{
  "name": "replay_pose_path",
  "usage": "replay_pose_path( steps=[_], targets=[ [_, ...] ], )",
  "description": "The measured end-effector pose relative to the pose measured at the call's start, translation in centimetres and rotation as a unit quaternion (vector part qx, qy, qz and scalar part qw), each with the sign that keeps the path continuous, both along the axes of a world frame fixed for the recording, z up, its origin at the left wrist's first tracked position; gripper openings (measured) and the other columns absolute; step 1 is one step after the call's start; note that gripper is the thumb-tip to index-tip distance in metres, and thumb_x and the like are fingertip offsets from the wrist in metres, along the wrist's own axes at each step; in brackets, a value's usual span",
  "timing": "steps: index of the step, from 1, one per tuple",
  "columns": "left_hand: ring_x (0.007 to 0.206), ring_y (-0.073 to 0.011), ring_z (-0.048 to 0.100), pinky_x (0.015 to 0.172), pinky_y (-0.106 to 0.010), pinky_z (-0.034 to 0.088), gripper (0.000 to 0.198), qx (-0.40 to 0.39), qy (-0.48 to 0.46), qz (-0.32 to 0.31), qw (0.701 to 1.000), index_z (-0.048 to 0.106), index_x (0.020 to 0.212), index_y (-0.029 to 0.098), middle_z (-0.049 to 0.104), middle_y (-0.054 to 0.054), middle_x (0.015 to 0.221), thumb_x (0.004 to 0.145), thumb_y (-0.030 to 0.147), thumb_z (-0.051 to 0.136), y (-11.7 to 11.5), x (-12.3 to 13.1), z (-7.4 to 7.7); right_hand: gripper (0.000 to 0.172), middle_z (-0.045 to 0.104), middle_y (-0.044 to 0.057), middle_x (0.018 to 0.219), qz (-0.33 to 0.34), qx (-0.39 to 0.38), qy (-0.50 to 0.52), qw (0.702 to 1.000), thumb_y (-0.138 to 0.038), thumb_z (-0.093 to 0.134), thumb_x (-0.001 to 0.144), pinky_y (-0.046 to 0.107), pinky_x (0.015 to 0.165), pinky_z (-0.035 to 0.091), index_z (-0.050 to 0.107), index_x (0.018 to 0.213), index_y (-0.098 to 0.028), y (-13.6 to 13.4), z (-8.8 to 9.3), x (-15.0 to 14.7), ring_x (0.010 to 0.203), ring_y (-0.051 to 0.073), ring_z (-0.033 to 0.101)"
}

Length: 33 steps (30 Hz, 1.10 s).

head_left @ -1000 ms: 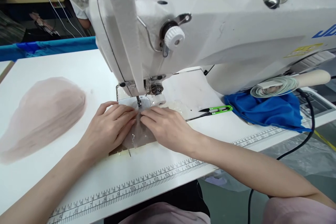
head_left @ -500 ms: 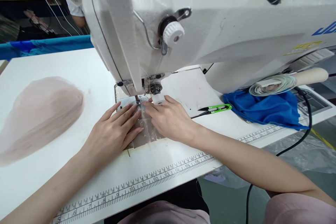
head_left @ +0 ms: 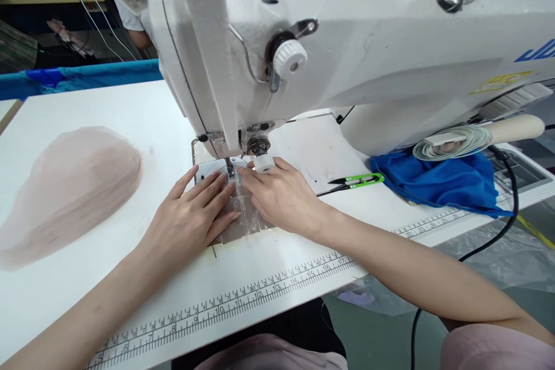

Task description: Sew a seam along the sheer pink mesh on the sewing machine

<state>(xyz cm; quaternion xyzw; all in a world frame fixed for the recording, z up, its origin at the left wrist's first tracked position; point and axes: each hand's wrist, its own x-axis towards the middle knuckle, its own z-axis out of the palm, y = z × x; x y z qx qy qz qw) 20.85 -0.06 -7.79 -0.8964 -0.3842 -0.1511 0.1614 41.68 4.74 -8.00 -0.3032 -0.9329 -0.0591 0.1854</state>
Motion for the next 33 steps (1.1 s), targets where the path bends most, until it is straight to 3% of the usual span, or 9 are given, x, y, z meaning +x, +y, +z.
replay_pose_path(
  steps=[15, 19, 23, 26, 28, 29, 31, 33],
  targets=[
    [0.121, -0.0284, 0.061, 0.113, -0.052, 0.037, 0.043, -0.009, 0.007, 0.008, 1.000, 0.060, 0.128, 0.007, 0.065, -0.014, 0.128, 0.099, 0.037, 0.048, 0.3, -0.2, 0.0, 0.030, 0.075, 0.010, 0.092, 0.003, 0.002, 0.009, 1.000, -0.003, 0.042, 0.089, 0.036, 0.088, 0.041, 0.067, 0.105, -0.007, 0.2, -0.2, -0.1, 0.100, 0.023, 0.062],
    [0.124, -0.0294, 0.059, 0.114, -0.054, 0.035, 0.048, -0.005, 0.007, 0.014, 1.000, 0.057, 0.131, 0.005, 0.064, -0.015, 0.130, 0.098, 0.040, 0.049, 0.0, -0.3, 0.0, 0.029, 0.074, 0.012, 0.100, 0.005, -0.019, -0.001, 1.000, -0.004, 0.042, 0.089, 0.037, 0.090, 0.041, 0.065, 0.105, -0.008, 0.0, 0.0, 0.0, 0.102, 0.024, 0.061],
    [0.121, -0.0317, 0.061, 0.114, -0.056, 0.035, 0.066, -0.007, -0.001, -0.042, 0.999, 0.057, 0.131, 0.003, 0.064, -0.018, 0.130, 0.091, 0.055, 0.055, -0.7, -0.7, 0.5, 0.027, 0.073, 0.011, 0.110, 0.046, -0.009, 0.024, 0.999, -0.006, 0.043, 0.091, 0.036, 0.088, 0.043, 0.065, 0.107, -0.011, 0.0, 0.4, 0.5, 0.100, 0.022, 0.061],
    [0.112, -0.0283, 0.067, 0.110, -0.050, 0.043, 0.052, 0.004, -0.006, -0.078, 0.997, 0.061, 0.125, 0.004, 0.070, -0.015, 0.121, 0.091, 0.043, 0.061, -1.1, -1.0, 0.8, 0.026, 0.073, 0.008, 0.106, 0.092, 0.009, 0.038, 0.995, -0.008, 0.042, 0.094, 0.032, 0.081, 0.044, 0.067, 0.100, -0.012, 0.0, 0.8, 0.9, 0.090, 0.018, 0.063],
    [0.108, -0.0252, 0.069, 0.107, -0.047, 0.047, 0.035, 0.012, -0.007, -0.084, 0.996, 0.062, 0.122, 0.006, 0.072, -0.013, 0.116, 0.091, 0.024, 0.062, -1.1, -1.1, 0.8, 0.024, 0.074, 0.007, 0.099, 0.113, -0.006, 0.032, 0.993, -0.022, 0.046, 0.098, 0.032, 0.075, 0.045, 0.067, 0.096, -0.013, 0.0, 1.1, 1.2, 0.083, 0.018, 0.063],
    [0.107, -0.0236, 0.069, 0.106, -0.045, 0.048, 0.031, 0.011, -0.015, -0.085, 0.996, 0.062, 0.120, 0.007, 0.073, -0.012, 0.115, 0.091, 0.017, 0.060, -1.1, -1.1, 0.8, 0.031, 0.073, 0.008, 0.097, 0.123, -0.021, 0.029, 0.992, -0.036, 0.048, 0.099, 0.032, 0.073, 0.045, 0.068, 0.095, -0.013, 0.0, 1.3, 1.2, 0.082, 0.018, 0.064],
    [0.105, -0.0213, 0.070, 0.105, -0.043, 0.049, 0.025, -0.004, -0.049, -0.078, 0.996, 0.064, 0.116, 0.008, 0.074, -0.010, 0.112, 0.092, 0.013, 0.057, -1.0, -1.0, 0.8, 0.058, 0.073, 0.010, 0.097, 0.140, -0.048, 0.025, 0.989, -0.066, 0.049, 0.091, 0.035, 0.073, 0.047, 0.068, 0.099, -0.012, -0.1, 1.5, 1.3, 0.085, 0.021, 0.065],
    [0.102, -0.0200, 0.071, 0.103, -0.042, 0.051, 0.021, -0.021, -0.085, -0.062, 0.994, 0.065, 0.111, 0.008, 0.075, -0.009, 0.109, 0.093, 0.014, 0.055, -0.9, -0.7, 0.8, 0.065, 0.073, 0.012, 0.103, 0.139, -0.046, 0.015, 0.989, -0.071, 0.050, 0.087, 0.037, 0.077, 0.049, 0.067, 0.106, -0.010, -0.3, 1.5, 1.2, 0.090, 0.023, 0.065]
  ],
)
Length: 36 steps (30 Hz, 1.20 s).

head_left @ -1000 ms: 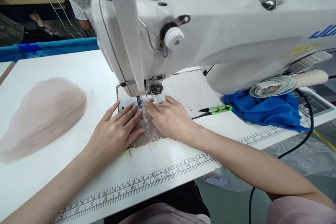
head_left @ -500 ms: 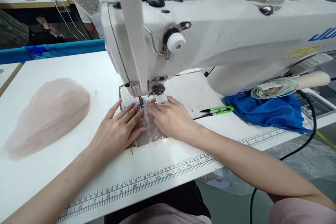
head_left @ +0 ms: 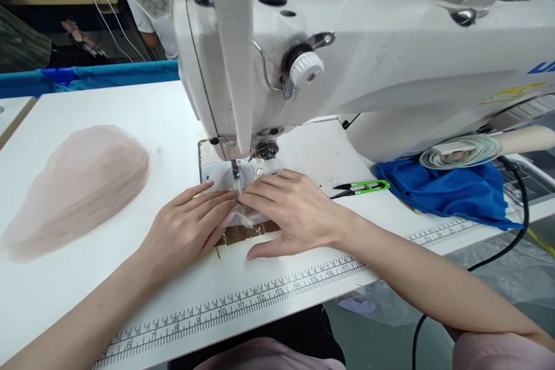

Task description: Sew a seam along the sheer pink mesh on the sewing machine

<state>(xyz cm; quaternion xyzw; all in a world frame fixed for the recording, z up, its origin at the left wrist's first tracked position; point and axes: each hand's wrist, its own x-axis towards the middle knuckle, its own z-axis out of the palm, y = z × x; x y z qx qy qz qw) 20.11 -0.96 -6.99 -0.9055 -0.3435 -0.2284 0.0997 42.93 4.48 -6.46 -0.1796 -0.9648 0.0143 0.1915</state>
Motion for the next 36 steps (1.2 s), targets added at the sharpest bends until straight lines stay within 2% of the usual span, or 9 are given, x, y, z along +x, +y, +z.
replay_pose_path(
  steps=[1, 3, 4, 6, 10, 13, 18, 36],
  targets=[
    [0.101, -0.0200, 0.071, 0.102, -0.042, 0.051, 0.020, -0.003, -0.008, 0.006, 1.000, 0.065, 0.110, 0.008, 0.075, -0.009, 0.109, 0.093, 0.014, 0.055, 0.0, 0.1, 0.0, 0.055, 0.073, 0.011, 0.105, -0.010, 0.016, -0.006, 1.000, -0.061, 0.053, 0.091, 0.037, 0.078, 0.049, 0.067, 0.107, -0.010, -0.1, -0.1, -0.1, 0.091, 0.023, 0.066],
    [0.103, -0.0220, 0.070, 0.100, -0.043, 0.052, 0.023, 0.004, -0.005, 0.014, 1.000, 0.065, 0.111, 0.007, 0.074, -0.010, 0.112, 0.092, 0.016, 0.057, -0.1, 0.3, 0.0, 0.025, 0.074, 0.008, 0.106, -0.026, 0.062, -0.015, 0.998, -0.031, 0.054, 0.097, 0.034, 0.079, 0.051, 0.069, 0.104, -0.012, -0.2, -0.4, -0.2, 0.092, 0.020, 0.066],
    [0.105, -0.0235, 0.069, 0.100, -0.044, 0.052, 0.026, 0.010, 0.000, 0.020, 1.000, 0.065, 0.114, 0.006, 0.072, -0.011, 0.116, 0.091, 0.017, 0.059, -0.1, 0.4, -0.1, 0.019, 0.075, 0.006, 0.105, -0.026, 0.086, -0.014, 0.996, -0.018, 0.052, 0.096, 0.033, 0.080, 0.052, 0.071, 0.099, -0.013, -0.3, -0.6, -0.3, 0.092, 0.018, 0.067],
    [0.111, -0.0262, 0.067, 0.100, -0.045, 0.052, 0.033, 0.019, 0.019, 0.031, 0.999, 0.063, 0.120, 0.005, 0.069, -0.013, 0.122, 0.091, 0.019, 0.059, -0.1, 0.4, -0.2, 0.025, 0.077, 0.004, 0.099, -0.013, 0.118, -0.004, 0.993, -0.006, 0.049, 0.094, 0.031, 0.084, 0.053, 0.072, 0.090, -0.015, -0.4, -0.9, -0.3, 0.092, 0.016, 0.068],
    [0.113, -0.0267, 0.066, 0.102, -0.045, 0.051, 0.033, 0.032, 0.065, 0.028, 0.997, 0.064, 0.123, 0.006, 0.069, -0.012, 0.123, 0.095, 0.018, 0.051, -0.3, 0.3, -0.6, 0.027, 0.077, 0.003, 0.086, 0.008, 0.129, 0.019, 0.991, -0.005, 0.050, 0.093, 0.035, 0.094, 0.055, 0.073, 0.083, -0.016, -0.5, -1.1, -0.2, 0.089, 0.016, 0.069],
    [0.112, -0.0271, 0.067, 0.106, -0.046, 0.049, 0.033, 0.040, 0.077, 0.023, 0.996, 0.063, 0.123, 0.006, 0.069, -0.013, 0.122, 0.094, 0.017, 0.054, -0.4, 0.2, -0.7, 0.026, 0.077, 0.005, 0.085, 0.023, 0.120, 0.028, 0.992, -0.005, 0.052, 0.092, 0.036, 0.095, 0.056, 0.073, 0.080, -0.015, -0.5, -1.0, -0.1, 0.088, 0.016, 0.070],
    [0.112, -0.0270, 0.067, 0.110, -0.047, 0.045, 0.032, 0.041, 0.075, 0.021, 0.996, 0.063, 0.123, 0.005, 0.069, -0.014, 0.121, 0.093, 0.015, 0.053, -0.4, 0.3, -0.7, 0.029, 0.077, 0.003, 0.084, 0.022, 0.122, 0.032, 0.992, -0.006, 0.051, 0.092, 0.034, 0.093, 0.057, 0.072, 0.076, -0.017, -0.4, -0.9, -0.2, 0.084, 0.015, 0.070],
    [0.111, -0.0256, 0.067, 0.108, -0.046, 0.046, 0.032, 0.039, 0.083, 0.026, 0.995, 0.064, 0.122, 0.006, 0.069, -0.012, 0.122, 0.096, 0.016, 0.049, -0.2, 0.2, -0.5, 0.027, 0.077, 0.004, 0.083, 0.016, 0.109, 0.032, 0.993, -0.005, 0.051, 0.089, 0.033, 0.090, 0.056, 0.073, 0.079, -0.015, -0.4, -1.1, -0.2, 0.085, 0.016, 0.070]
  ],
)
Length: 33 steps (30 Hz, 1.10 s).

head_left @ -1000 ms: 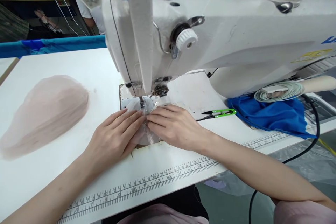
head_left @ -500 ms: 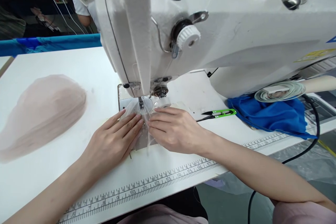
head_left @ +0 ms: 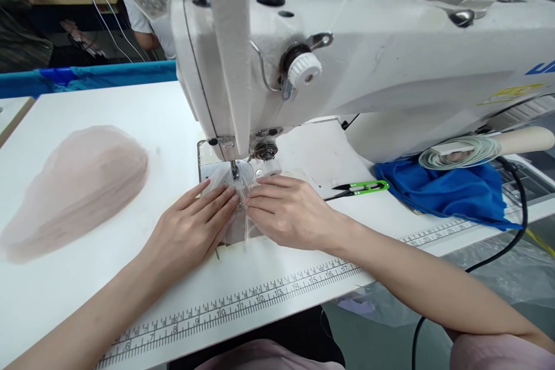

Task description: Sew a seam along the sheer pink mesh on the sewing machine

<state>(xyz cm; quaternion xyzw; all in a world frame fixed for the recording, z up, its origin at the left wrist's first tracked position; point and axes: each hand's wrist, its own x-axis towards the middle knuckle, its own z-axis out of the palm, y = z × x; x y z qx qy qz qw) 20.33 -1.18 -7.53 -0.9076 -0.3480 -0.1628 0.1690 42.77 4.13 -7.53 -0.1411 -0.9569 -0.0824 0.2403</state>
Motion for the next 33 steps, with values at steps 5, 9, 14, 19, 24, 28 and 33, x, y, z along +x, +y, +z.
replay_pose_path(
  steps=[5, 9, 14, 19, 24, 28, 33],
  targets=[
    [0.113, -0.0250, 0.066, 0.107, -0.044, 0.046, 0.032, 0.003, 0.005, 0.006, 1.000, 0.064, 0.123, 0.007, 0.068, -0.010, 0.124, 0.096, 0.016, 0.048, 0.2, -0.1, -0.1, 0.025, 0.077, 0.005, 0.083, 0.005, -0.003, 0.005, 1.000, -0.005, 0.052, 0.089, 0.033, 0.087, 0.056, 0.072, 0.077, -0.014, 0.2, 0.0, 0.0, 0.084, 0.017, 0.071],
    [0.113, -0.0245, 0.067, 0.106, -0.045, 0.048, 0.033, 0.006, 0.009, 0.010, 1.000, 0.064, 0.123, 0.007, 0.068, -0.010, 0.124, 0.097, 0.017, 0.047, 0.5, -0.1, -0.1, 0.025, 0.077, 0.004, 0.084, -0.004, -0.003, -0.005, 1.000, -0.006, 0.052, 0.090, 0.033, 0.085, 0.056, 0.072, 0.079, -0.016, 0.4, 0.0, -0.2, 0.084, 0.017, 0.070],
    [0.114, -0.0260, 0.066, 0.105, -0.046, 0.048, 0.034, 0.004, 0.012, 0.013, 1.000, 0.063, 0.125, 0.006, 0.068, -0.011, 0.124, 0.097, 0.019, 0.048, 0.7, -0.2, -0.2, 0.024, 0.078, 0.004, 0.086, -0.009, 0.008, 0.004, 1.000, -0.005, 0.053, 0.089, 0.032, 0.086, 0.054, 0.072, 0.080, -0.015, 0.7, -0.2, -0.2, 0.084, 0.017, 0.070],
    [0.114, -0.0254, 0.065, 0.107, -0.046, 0.045, 0.033, -0.016, -0.026, 0.022, 0.999, 0.064, 0.123, 0.007, 0.069, -0.012, 0.124, 0.096, 0.019, 0.051, 1.0, -0.1, -0.5, 0.023, 0.078, 0.004, 0.090, -0.020, 0.014, -0.007, 1.000, -0.006, 0.052, 0.091, 0.032, 0.080, 0.053, 0.073, 0.085, -0.014, 0.8, -0.1, -0.1, 0.083, 0.017, 0.070],
    [0.103, -0.0248, 0.060, 0.086, -0.043, 0.053, 0.039, -0.156, -0.125, 0.091, 0.976, 0.063, 0.128, 0.015, 0.065, -0.011, 0.118, 0.100, 0.030, 0.041, 2.0, -0.1, -0.3, 0.026, 0.077, 0.000, 0.082, -0.043, -0.057, 0.050, 0.996, -0.018, 0.050, 0.099, 0.026, 0.069, 0.049, 0.073, 0.089, -0.018, 1.0, 0.4, -0.3, 0.074, 0.013, 0.069],
    [0.109, -0.0231, 0.055, 0.096, -0.045, 0.047, 0.041, -0.319, -0.249, 0.157, 0.901, 0.068, 0.116, 0.027, 0.061, -0.005, 0.117, 0.100, 0.047, 0.036, 2.6, -0.2, 0.4, 0.036, 0.072, 0.000, 0.069, -0.144, -0.137, 0.082, 0.977, -0.033, 0.043, 0.104, 0.024, 0.052, 0.036, 0.076, 0.098, -0.019, 1.2, 1.2, -0.5, 0.058, 0.011, 0.061],
    [0.113, -0.0227, 0.053, 0.097, -0.044, 0.044, 0.045, -0.383, -0.306, 0.187, 0.851, 0.063, 0.116, 0.027, 0.061, -0.002, 0.116, 0.098, 0.056, 0.034, 2.7, -0.1, 0.9, 0.037, 0.069, -0.002, 0.065, -0.159, -0.195, 0.072, 0.965, -0.034, 0.044, 0.103, 0.023, 0.052, 0.032, 0.076, 0.093, -0.020, 1.1, 1.7, -0.9, 0.056, 0.010, 0.057]
  ],
)
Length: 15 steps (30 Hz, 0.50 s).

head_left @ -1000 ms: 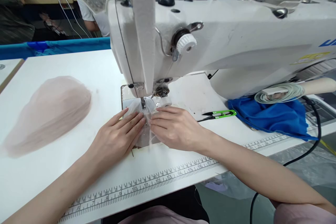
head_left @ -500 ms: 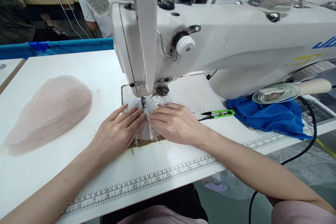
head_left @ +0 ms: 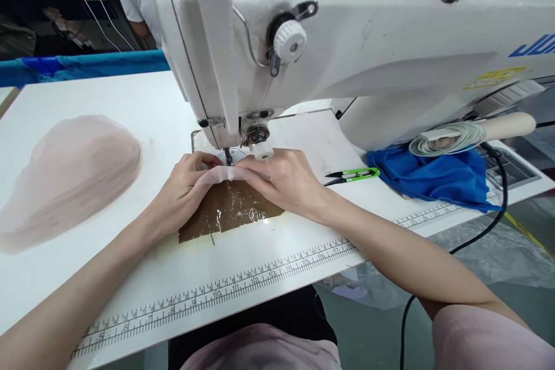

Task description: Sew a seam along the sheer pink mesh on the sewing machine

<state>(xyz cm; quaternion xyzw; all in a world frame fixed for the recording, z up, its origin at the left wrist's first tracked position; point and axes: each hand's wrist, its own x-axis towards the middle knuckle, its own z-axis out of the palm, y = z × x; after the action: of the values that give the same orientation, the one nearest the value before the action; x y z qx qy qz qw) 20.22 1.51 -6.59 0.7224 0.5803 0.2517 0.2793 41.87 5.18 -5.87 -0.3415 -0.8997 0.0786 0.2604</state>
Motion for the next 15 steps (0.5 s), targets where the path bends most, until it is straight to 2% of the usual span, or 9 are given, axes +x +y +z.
replay_pose_path(
  steps=[4, 7, 11, 15],
  targets=[
    [0.112, -0.0236, 0.051, 0.100, -0.047, 0.040, 0.044, 0.070, 0.045, -0.056, 0.995, 0.071, 0.103, 0.027, 0.059, -0.003, 0.119, 0.100, 0.051, 0.035, -0.2, 0.0, -0.3, 0.027, 0.074, -0.001, 0.077, 0.046, -0.022, 0.040, 0.998, -0.028, 0.051, 0.099, 0.023, 0.057, 0.039, 0.076, 0.094, -0.020, -0.4, -0.2, 0.3, 0.064, 0.011, 0.062],
    [0.115, -0.0247, 0.048, 0.105, -0.049, 0.035, 0.041, 0.148, 0.116, -0.106, 0.976, 0.074, 0.101, 0.025, 0.059, -0.005, 0.120, 0.101, 0.042, 0.037, -0.7, -0.1, -0.6, 0.022, 0.076, -0.001, 0.086, 0.081, -0.028, 0.023, 0.996, -0.022, 0.054, 0.096, 0.025, 0.065, 0.045, 0.076, 0.093, -0.020, -0.7, -0.3, 0.7, 0.075, 0.013, 0.067],
    [0.119, -0.0260, 0.046, 0.111, -0.052, 0.030, 0.035, 0.188, 0.176, -0.137, 0.956, 0.074, 0.104, 0.025, 0.058, -0.007, 0.124, 0.100, 0.036, 0.042, -1.0, -0.2, -0.8, 0.019, 0.076, 0.002, 0.088, 0.097, 0.039, -0.025, 0.994, -0.017, 0.056, 0.094, 0.030, 0.070, 0.048, 0.074, 0.089, -0.017, -1.0, -0.6, 0.8, 0.081, 0.017, 0.068],
    [0.117, -0.0269, 0.050, 0.112, -0.057, 0.031, 0.032, 0.235, 0.215, -0.150, 0.936, 0.071, 0.115, 0.027, 0.059, -0.008, 0.123, 0.099, 0.033, 0.045, -0.9, -0.2, -1.0, 0.023, 0.075, 0.002, 0.082, 0.099, 0.094, -0.025, 0.990, -0.015, 0.055, 0.094, 0.030, 0.067, 0.049, 0.073, 0.081, -0.017, -1.1, -1.1, 0.6, 0.077, 0.017, 0.067]
  ],
)
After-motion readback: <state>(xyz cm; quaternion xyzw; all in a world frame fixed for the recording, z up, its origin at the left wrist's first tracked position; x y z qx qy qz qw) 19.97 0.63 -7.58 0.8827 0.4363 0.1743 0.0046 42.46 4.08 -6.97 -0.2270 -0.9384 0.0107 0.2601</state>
